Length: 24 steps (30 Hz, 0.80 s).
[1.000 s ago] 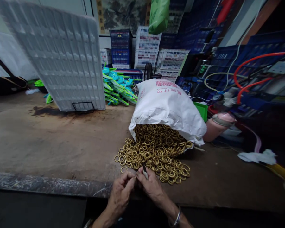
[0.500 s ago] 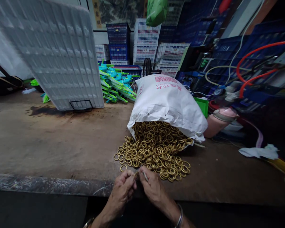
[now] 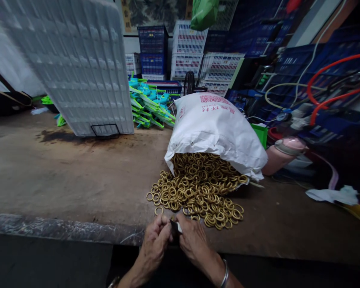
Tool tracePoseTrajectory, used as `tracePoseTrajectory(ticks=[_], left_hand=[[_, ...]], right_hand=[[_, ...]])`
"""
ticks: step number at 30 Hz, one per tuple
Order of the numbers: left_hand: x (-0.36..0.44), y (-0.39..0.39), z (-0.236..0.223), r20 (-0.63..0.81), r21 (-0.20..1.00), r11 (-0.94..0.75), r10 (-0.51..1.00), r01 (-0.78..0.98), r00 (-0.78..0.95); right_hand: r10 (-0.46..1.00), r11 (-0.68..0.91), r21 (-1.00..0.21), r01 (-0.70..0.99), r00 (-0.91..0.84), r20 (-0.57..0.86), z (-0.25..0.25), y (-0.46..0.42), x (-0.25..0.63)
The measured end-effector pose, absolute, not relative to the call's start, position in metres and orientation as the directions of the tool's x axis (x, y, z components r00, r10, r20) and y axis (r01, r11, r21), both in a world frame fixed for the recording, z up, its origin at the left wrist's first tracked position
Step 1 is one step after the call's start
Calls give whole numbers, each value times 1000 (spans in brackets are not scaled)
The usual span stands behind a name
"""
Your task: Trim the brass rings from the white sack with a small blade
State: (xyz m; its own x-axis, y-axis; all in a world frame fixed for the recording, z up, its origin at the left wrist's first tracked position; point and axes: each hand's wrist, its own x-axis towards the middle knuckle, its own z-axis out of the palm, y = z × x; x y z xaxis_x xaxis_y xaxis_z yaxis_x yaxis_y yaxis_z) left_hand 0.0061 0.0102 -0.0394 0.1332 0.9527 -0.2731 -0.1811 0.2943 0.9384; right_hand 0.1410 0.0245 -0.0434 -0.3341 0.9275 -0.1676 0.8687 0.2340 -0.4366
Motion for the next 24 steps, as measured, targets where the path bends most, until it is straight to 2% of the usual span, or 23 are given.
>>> tracePoseTrajectory(ticks=[5,8,11,13,19,24], left_hand=[[-4,-6,-22,-367,895,414,895,-166,253],[-12,-15,-17,-387,833,481,859,-272,334],[-23,-17,-22,-430,714,523,853,-466,298],[-31,-15,-28,-446,670,505,860,-544,248],[-47,-10,-34,-500,529,485,841,-696,205],[-49,-3,-37,-488,420,504,827,-755,280]], right_hand=[[963,178,-341,923,-235,-134,-46,33,138],[959,228,-360,905,-273,-80,-46,36,133],[928,335,-424,841,-373,-9,-44,36,122],[927,343,-420,840,-376,6,-46,36,113],[924,376,-274,885,-380,40,-57,39,99],[938,341,-355,871,-339,68,-52,39,102]])
